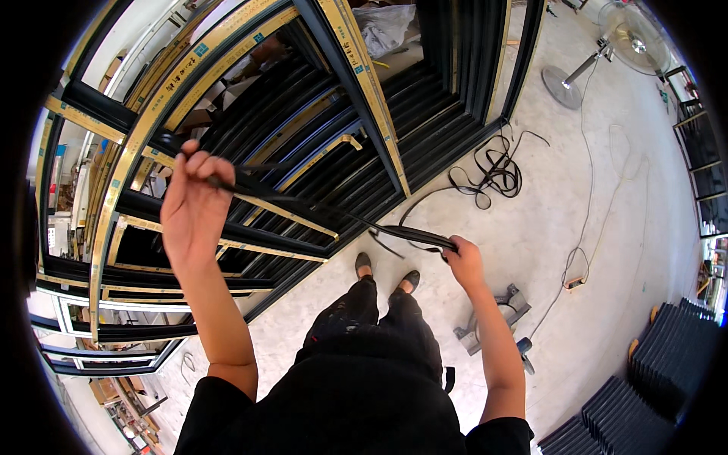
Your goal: The person picks up a long black rubber strip and a pair of pliers in a workshop. They walk over to a stack of window frames and begin installing the rubber strip into the frame's groove, using the pliers to push the material in.
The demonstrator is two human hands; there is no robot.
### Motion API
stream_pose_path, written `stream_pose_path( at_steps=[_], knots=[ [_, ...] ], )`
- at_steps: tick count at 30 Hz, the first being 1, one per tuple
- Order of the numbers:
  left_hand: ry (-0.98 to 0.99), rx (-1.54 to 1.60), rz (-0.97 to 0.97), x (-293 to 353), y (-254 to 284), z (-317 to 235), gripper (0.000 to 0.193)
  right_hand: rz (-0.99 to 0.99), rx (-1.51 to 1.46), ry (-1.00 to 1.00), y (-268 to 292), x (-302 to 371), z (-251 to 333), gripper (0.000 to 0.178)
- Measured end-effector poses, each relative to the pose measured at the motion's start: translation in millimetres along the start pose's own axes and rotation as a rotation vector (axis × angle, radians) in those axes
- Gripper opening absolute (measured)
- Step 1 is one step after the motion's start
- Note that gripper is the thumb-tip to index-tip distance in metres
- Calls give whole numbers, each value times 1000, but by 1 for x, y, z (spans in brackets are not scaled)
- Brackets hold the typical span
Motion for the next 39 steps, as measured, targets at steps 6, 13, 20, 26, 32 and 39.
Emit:
stream_pose_path(
  at_steps=[6, 13, 20, 26, 32, 39],
  knots=[
    [270, -883, -522, -6, 202, 53, 37, 33, 119, 115, 41, 30, 118, 18],
    [227, -1267, 431, 29, 57, 193, 61, 118, -30, 232, 50, 30, 197, 18],
    [352, -1276, 628, 13, 35, 240, 16, 88, 69, 350, 73, 34, 226, 18],
    [326, -1418, 608, 20, 93, 264, 15, -82, -129, 224, 134, 55, 223, 17],
    [312, -1604, 567, 38, 160, 265, 23, -220, -212, 209, 187, 81, 211, 20],
    [419, -1988, 378, 35, 198, 216, 21, -322, -150, 213, 210, 95, 181, 23]
  ],
)
Point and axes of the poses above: each hand's wrist, its own x-axis away from the middle knuckle, its own y-axis out of the back of the hand, z = x × y, the point moved 7 cm from there along -x, towards the middle knuckle, and after that the axes turned 6 degrees about z, right-handed, at the moved point
